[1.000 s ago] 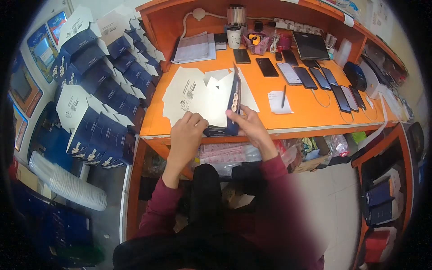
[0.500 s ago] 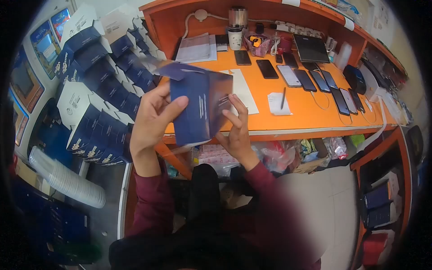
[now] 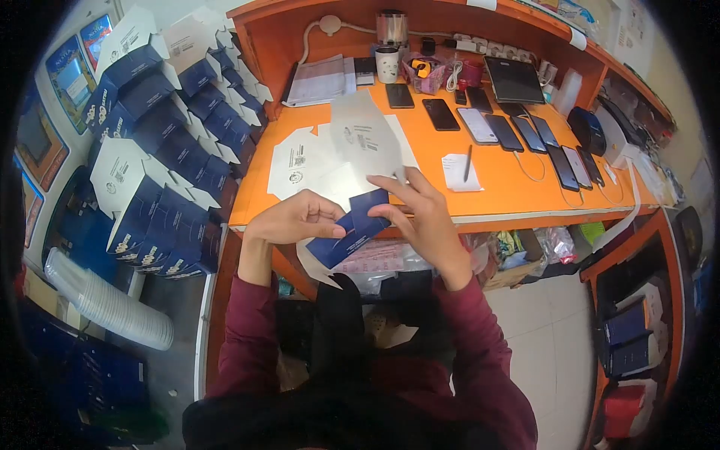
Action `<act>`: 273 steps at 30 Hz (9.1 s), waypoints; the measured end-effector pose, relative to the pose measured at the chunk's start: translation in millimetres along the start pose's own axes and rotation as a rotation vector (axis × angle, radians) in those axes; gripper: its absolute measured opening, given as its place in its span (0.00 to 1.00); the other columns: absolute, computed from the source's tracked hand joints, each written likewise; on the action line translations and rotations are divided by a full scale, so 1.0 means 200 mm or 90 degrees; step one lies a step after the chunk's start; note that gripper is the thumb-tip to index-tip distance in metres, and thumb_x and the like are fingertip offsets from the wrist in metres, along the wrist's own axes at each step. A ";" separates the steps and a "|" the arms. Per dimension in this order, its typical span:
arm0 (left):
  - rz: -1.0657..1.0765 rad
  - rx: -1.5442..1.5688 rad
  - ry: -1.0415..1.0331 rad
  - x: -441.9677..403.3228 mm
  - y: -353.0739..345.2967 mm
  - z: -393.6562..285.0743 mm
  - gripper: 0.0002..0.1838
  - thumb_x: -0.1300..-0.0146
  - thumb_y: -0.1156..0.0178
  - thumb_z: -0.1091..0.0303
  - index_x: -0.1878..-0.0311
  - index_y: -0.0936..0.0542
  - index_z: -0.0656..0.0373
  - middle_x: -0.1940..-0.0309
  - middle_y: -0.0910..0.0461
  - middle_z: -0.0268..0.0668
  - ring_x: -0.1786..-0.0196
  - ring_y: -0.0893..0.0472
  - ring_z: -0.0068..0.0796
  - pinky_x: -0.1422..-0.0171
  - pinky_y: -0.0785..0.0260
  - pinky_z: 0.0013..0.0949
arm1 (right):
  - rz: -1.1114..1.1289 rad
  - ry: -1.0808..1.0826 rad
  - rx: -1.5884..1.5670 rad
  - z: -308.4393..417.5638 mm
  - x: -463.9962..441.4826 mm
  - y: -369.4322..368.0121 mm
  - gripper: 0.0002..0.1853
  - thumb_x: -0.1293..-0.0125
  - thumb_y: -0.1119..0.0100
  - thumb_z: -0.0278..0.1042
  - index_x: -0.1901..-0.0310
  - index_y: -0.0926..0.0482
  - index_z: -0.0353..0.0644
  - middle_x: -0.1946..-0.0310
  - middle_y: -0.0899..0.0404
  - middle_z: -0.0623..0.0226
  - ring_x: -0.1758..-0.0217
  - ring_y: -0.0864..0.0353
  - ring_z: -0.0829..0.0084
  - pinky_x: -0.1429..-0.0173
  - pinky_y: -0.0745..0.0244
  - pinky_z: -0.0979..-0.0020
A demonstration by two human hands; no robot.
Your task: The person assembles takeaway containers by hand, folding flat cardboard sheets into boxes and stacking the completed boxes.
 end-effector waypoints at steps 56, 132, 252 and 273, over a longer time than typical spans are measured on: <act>-0.403 -0.544 -0.330 0.29 -0.09 -0.20 0.16 0.30 0.38 0.65 0.42 0.19 0.56 0.49 0.19 0.39 0.50 0.25 0.44 0.42 0.39 0.41 | 0.009 0.038 0.150 0.17 0.09 -0.12 0.05 0.29 0.36 0.33 0.59 0.21 0.43 0.69 0.21 0.54 0.67 0.18 0.48 0.65 0.26 0.56; -0.733 -0.054 -0.396 0.69 0.23 0.10 0.27 0.26 0.36 0.60 0.34 0.28 0.71 0.43 0.19 0.42 0.42 0.21 0.29 0.34 0.32 0.33 | -0.201 -0.217 -0.206 -0.36 0.09 0.25 0.21 0.27 0.33 0.39 0.45 0.22 0.27 0.54 0.15 0.56 0.53 0.17 0.71 0.51 0.21 0.70; -0.396 -0.994 -0.188 -0.60 0.31 0.47 0.20 0.39 0.38 0.60 0.56 0.20 0.72 0.64 0.16 0.49 0.56 0.16 0.48 0.44 0.28 0.44 | 0.276 0.168 0.596 -0.83 -0.48 -0.54 0.18 0.39 0.33 0.34 0.47 0.22 0.46 0.68 0.15 0.64 0.58 0.14 0.63 0.17 0.53 0.44; -0.254 -0.982 0.056 -0.74 0.60 0.34 0.09 0.33 0.37 0.66 0.53 0.19 0.57 0.65 0.14 0.43 0.61 0.14 0.43 0.49 0.27 0.46 | 0.559 -0.191 0.329 -1.26 -0.84 -0.25 0.49 0.49 0.22 0.43 0.25 0.34 0.39 0.28 0.28 0.48 0.25 0.30 0.49 0.28 0.30 0.64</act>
Point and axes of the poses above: each hand's wrist, its own x-axis away from the middle knuckle, its own y-axis out of the back of the hand, z = x × y, the point moved 7 cm from there along -x, towards the middle knuckle
